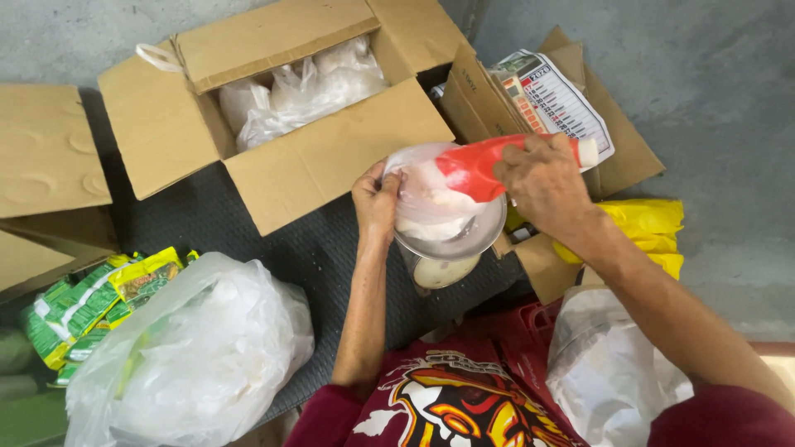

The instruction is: Weighing white powder from a sack into a bowl using a red scoop on a scale.

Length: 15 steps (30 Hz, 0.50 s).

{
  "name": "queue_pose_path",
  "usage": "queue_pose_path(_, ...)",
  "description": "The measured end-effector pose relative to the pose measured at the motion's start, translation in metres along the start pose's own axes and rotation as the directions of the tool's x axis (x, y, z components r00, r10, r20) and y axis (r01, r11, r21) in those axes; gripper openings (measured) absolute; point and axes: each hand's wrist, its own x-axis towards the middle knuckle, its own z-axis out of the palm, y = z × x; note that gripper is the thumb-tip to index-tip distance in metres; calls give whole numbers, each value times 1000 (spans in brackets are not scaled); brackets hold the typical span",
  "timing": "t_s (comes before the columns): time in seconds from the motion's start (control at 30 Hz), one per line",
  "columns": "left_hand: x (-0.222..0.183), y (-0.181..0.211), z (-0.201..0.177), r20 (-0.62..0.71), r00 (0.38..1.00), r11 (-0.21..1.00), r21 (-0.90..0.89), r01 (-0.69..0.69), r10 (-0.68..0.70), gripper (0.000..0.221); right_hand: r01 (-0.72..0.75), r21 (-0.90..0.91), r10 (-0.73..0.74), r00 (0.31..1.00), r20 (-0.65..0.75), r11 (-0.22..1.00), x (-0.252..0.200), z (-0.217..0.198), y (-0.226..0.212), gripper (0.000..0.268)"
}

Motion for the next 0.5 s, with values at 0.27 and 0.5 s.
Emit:
queue_pose_path(0.27,-5,4,6,57,998,999,54,8,-11,27,64,60,-62,997,-47,996,-1,-27,-24,8)
queue_pose_path(0.5,-5,4,-2,44,998,999,9,43,-44,29,59,57,-57,997,-47,997,-6,-25,-27,6)
